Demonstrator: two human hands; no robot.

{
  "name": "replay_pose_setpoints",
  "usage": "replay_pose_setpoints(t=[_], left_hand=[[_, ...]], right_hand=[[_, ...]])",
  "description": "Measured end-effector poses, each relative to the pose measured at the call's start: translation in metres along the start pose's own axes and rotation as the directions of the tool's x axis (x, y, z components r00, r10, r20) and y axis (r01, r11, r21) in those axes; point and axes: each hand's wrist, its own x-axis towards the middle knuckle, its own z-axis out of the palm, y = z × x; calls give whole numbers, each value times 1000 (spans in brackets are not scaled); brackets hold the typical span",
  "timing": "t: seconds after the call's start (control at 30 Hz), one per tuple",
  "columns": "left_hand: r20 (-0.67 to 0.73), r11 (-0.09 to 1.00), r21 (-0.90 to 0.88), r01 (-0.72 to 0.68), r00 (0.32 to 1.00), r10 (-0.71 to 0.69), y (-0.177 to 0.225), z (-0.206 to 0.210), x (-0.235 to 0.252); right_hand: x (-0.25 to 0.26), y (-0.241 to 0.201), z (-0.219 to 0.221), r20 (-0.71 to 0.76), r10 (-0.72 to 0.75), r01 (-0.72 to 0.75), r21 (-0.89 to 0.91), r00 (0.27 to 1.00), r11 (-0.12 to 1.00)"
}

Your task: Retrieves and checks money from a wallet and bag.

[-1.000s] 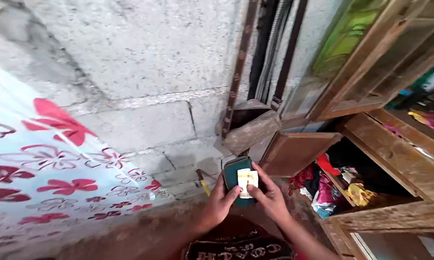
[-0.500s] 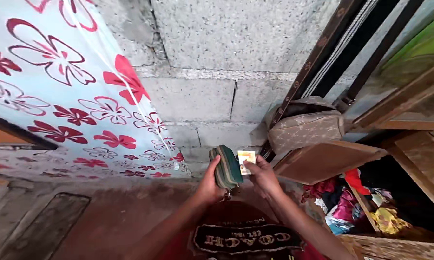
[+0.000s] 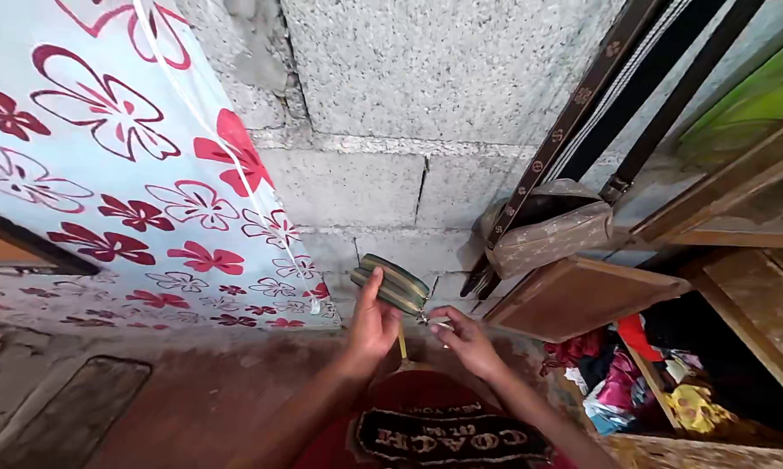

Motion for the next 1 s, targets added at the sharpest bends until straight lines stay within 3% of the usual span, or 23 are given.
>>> replay_pose_setpoints(t=[0.1,0.23,0.33,0.47,0.57,0.63,0.7,0.73,0.8,0.9,1.0], left_hand=[[96,995,26,-96,991,93,-14,-5,-11],[303,985,75,-152,945,123,-11,-33,-25],[458,980,200,-14,885,-80,2,-57,-28],[524,881,449,148,756,-393,9,-56,-37],[552,822,464,329,619,-559,5,-50,-31],[638,818,488,304,516,-572,8,-49,-27],[575,786,611,94,630,-522,17,-35,-43],[567,735,678,-25,654,-501,18,-30,-46],[579,650,736,-189,674,-459,13,-20,-43],[554,598,763,-246,725,-410,2,-14,-37],[472,576,787,-222,817,-330,-2,-9,-34]], right_hand=[[-1,-6,5,-92,-22,38,169,995,985],[-6,-3,-26,-156,-192,212,125,969,969],[-8,-2,-54,-145,-362,367,13,921,930],[3,-11,-78,57,-561,564,-76,826,822],[9,-25,-79,185,-580,598,-63,793,799],[14,-33,-88,226,-554,588,-132,802,798],[18,-43,-99,249,-551,604,-329,797,726],[18,-50,-102,259,-579,626,-459,773,631],[20,-66,-100,321,-675,660,-676,665,329],[14,-90,-83,485,-728,672,-739,484,-45],[2,-97,-55,622,-682,742,-648,385,-172]])
